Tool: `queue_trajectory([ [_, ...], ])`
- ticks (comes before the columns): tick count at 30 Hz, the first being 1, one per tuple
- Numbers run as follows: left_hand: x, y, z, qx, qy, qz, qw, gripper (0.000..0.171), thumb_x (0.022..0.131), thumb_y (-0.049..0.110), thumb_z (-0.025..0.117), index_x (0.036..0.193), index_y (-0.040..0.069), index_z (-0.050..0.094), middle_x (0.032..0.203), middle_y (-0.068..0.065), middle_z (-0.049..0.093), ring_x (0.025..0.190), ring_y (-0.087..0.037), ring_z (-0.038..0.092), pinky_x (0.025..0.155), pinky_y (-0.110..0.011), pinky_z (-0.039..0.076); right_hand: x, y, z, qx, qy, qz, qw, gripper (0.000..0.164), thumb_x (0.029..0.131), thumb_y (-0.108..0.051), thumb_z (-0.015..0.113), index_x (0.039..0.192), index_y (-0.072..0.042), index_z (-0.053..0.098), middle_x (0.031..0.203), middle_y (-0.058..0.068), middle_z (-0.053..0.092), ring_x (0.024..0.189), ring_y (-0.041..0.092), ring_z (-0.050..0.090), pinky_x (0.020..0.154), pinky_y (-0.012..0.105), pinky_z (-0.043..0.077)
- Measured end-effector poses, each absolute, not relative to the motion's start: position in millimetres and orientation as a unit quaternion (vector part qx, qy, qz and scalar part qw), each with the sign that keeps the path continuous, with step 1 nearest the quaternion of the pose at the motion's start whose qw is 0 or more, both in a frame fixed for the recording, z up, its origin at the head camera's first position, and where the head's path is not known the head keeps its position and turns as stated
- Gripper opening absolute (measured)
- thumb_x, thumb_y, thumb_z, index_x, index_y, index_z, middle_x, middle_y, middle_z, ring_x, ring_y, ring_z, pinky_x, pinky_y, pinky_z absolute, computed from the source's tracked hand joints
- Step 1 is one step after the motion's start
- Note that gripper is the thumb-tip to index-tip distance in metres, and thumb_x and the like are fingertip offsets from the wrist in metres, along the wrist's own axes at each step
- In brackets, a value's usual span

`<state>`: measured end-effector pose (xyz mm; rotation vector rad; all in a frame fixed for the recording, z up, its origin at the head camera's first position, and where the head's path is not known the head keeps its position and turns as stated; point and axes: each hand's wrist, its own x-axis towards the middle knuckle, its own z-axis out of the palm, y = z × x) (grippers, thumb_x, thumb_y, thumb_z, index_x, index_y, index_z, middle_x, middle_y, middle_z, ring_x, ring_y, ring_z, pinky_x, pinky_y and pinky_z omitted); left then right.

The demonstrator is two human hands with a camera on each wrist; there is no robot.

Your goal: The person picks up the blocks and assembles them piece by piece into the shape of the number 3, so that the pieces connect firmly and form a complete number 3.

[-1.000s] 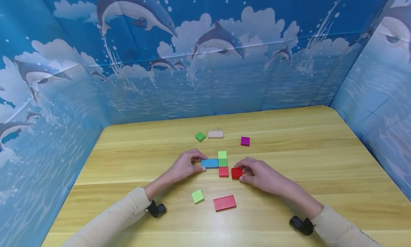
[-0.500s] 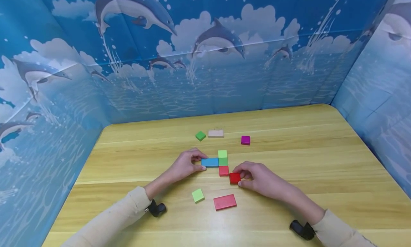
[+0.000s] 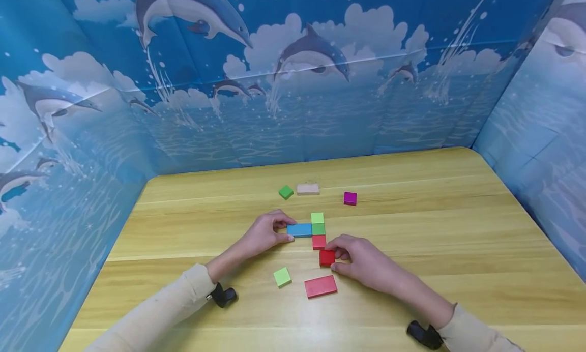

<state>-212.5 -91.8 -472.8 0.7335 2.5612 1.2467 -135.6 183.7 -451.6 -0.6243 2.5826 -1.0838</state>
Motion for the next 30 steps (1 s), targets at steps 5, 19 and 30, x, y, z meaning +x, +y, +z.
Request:
queue_trajectory([
  [5, -212.8, -92.3, -473.1, 0.245, 0.867, 0.422, 0.104, 0.029, 0.084, 0.011, 0.079, 0.113, 0.008, 0.073, 0.105, 0.000, 0.064, 0.097, -0.011, 0.057, 0.087, -0.023, 0.049, -133.1, 177.9, -450.7, -0.210, 0.898, -0.364, 0.129, 0.033, 0.086, -0.020, 0.078, 0.117, -0.015, 0.067, 0.100, -0.009, 0.062, 0.088, 0.011, 0.058, 0.078, 0.026, 0.053],
  [19, -211.9, -91.2, -472.1, 0.242, 0.865, 0.427, 0.105, 0.029, 0.083, 0.009, 0.080, 0.111, 0.007, 0.073, 0.104, -0.001, 0.064, 0.095, -0.012, 0.057, 0.086, -0.025, 0.050, -129.2, 168.2, -450.0, -0.207, 0.913, -0.334, 0.107, 0.030, 0.084, -0.023, 0.080, 0.112, -0.019, 0.069, 0.096, -0.013, 0.060, 0.085, 0.009, 0.056, 0.076, 0.029, 0.052],
  [30, -212.2, -91.0, -472.8, 0.237, 0.868, 0.424, 0.107, 0.029, 0.084, 0.008, 0.079, 0.112, 0.008, 0.073, 0.104, -0.001, 0.064, 0.096, -0.013, 0.057, 0.087, -0.025, 0.049, -129.2, 166.7, -450.5, -0.221, 0.914, -0.332, 0.079, 0.024, 0.086, -0.023, 0.079, 0.108, -0.022, 0.071, 0.099, -0.013, 0.061, 0.085, 0.008, 0.056, 0.076, 0.028, 0.052],
])
